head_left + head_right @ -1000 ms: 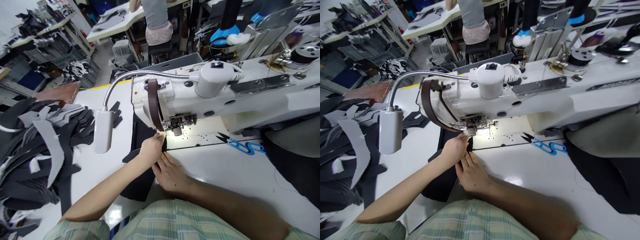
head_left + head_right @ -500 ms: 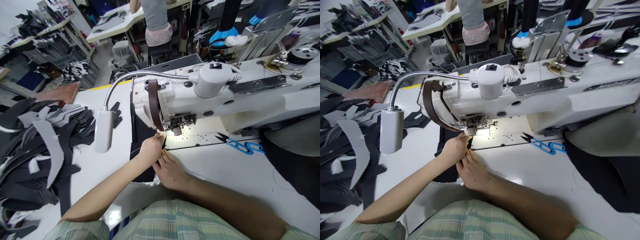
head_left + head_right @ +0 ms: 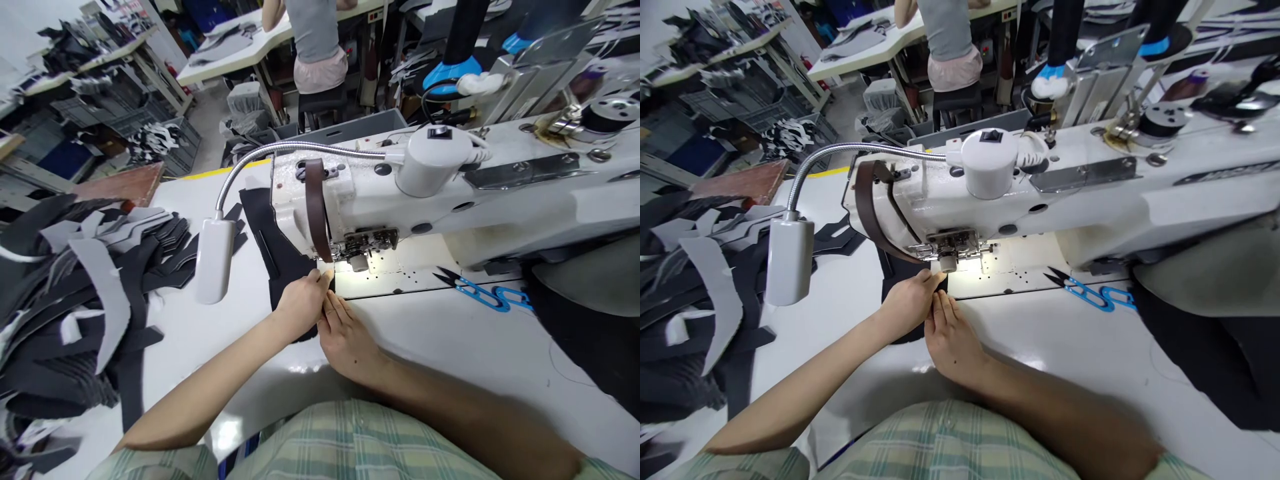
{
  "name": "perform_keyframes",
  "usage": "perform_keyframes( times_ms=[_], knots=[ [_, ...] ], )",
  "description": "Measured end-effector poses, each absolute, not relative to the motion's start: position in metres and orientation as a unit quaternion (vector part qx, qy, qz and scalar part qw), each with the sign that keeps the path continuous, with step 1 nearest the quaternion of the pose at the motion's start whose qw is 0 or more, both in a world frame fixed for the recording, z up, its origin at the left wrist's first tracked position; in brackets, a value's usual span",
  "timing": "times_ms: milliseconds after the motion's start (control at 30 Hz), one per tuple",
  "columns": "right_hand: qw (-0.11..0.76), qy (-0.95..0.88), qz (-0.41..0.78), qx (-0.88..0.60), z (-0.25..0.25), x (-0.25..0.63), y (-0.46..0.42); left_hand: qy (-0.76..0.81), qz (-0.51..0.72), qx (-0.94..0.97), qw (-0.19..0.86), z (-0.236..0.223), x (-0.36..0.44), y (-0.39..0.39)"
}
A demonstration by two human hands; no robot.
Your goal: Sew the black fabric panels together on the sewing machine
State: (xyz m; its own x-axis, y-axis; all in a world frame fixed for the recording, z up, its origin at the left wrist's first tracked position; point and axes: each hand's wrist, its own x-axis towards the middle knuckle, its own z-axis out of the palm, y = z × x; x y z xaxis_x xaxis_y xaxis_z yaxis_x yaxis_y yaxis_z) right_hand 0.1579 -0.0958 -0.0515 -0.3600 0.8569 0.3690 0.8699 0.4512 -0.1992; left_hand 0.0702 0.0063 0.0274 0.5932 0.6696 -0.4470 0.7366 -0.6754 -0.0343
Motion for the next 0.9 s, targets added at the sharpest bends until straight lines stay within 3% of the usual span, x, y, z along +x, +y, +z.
perform_keyframes(
  times_ms=[400, 700, 900],
  knots=[
    [0.184, -0.852, 0.012, -0.490, -0.053, 0.151, -0.098, 0.417, -0.151, 0.893, 0.074, 0.019, 0.067, 0.009],
    [0.183, -0.860, 0.115, -0.461, -0.035, 0.164, -0.082, 0.377, -0.060, 0.924, 0.028, 0.002, 0.065, 0.022],
    [0.150, -0.850, 0.147, -0.483, -0.025, 0.166, -0.069, 0.351, -0.080, 0.933, 0.017, -0.001, 0.065, 0.036]
  ],
)
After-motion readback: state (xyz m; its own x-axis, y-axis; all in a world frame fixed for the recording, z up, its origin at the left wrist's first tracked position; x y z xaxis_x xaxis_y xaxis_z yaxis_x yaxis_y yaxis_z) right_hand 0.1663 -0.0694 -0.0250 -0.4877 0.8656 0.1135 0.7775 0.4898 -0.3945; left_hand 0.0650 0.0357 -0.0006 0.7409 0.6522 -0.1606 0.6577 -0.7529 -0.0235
